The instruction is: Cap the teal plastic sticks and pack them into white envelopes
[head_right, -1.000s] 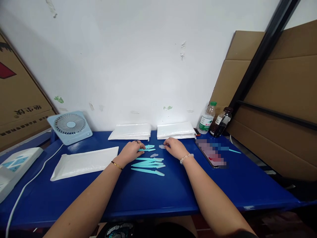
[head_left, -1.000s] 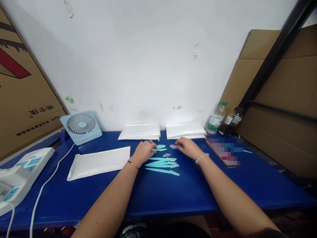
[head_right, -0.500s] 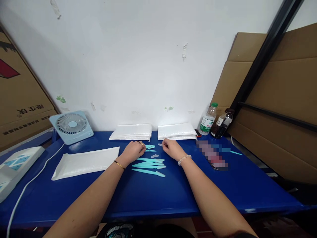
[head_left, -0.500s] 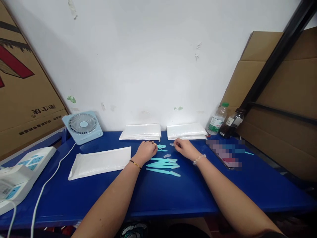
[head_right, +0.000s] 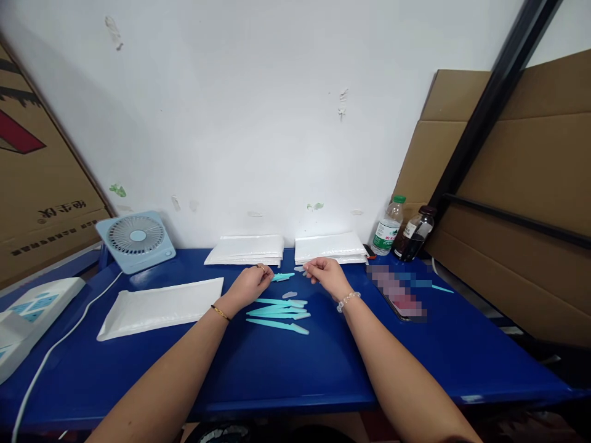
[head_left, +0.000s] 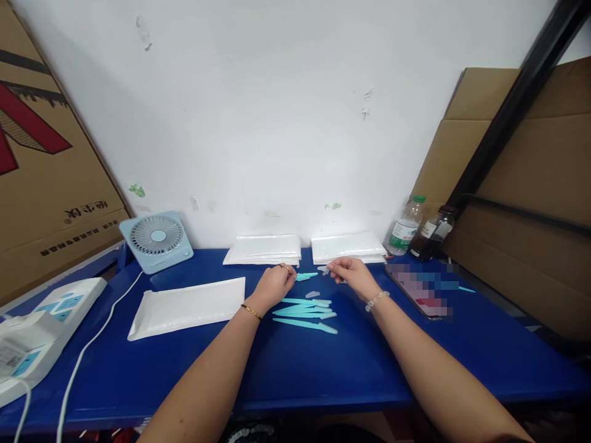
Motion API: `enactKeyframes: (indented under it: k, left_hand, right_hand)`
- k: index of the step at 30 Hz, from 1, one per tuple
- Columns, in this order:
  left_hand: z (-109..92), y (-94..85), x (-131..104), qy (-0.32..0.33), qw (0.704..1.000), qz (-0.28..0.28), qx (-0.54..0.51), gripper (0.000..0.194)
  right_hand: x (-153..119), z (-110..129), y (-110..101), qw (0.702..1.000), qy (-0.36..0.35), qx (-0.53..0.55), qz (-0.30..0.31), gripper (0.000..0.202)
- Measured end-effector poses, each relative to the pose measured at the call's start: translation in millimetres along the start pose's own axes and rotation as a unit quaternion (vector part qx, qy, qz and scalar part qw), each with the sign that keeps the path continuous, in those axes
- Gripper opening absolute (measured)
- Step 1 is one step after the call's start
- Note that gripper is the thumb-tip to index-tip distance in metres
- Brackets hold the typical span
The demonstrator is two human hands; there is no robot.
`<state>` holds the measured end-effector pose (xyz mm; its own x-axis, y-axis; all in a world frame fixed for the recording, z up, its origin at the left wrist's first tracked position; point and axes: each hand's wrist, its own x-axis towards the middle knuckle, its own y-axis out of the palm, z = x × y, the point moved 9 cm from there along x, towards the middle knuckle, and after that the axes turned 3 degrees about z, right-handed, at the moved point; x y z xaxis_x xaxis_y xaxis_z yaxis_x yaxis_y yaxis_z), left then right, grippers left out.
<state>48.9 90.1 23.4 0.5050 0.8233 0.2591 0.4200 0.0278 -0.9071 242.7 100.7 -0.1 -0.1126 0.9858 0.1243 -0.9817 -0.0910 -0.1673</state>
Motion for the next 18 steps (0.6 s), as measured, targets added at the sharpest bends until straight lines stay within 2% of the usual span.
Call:
enactKeyframes:
  k: [4,8,12,15,16,18]
  left_hand:
    - [2,-0.1,1,0.0,0.999,-0.009,-0.031,0.027]
    - [-1,0.3,0,0.001,0.997,-0.006,-0.077,0.026]
    - [-9,6.6,-1,0.012,0.993,0.038,-0.114,0.027]
    - [-5,10.3,-2,0.003,0.993,0.063,-0.104,0.026]
    - [0,8.9,-2,-0.006,0.995,0.054,-0.088,0.024]
    - [11,4.0,-1,-0.026,0.999,0.021,-0.038,0.018]
  right_hand:
    - [0,0,3,1.0,0.0,-0.006,0.002,0.033]
    - [-3,2,15,1.0,-0.01,-0.013,0.024,0.033]
    - [-6,0,30,0.996,-0.017,-0.031,0.081,0.03]
    - [-4,1,25,0.986,-0.039,-0.138,0.082,0.029]
    - [-3,4,18,0.976,-0.061,-0.198,0.061,0.027]
    - [-1,12,8,0.938,-0.118,-0.326,0.016,0.02]
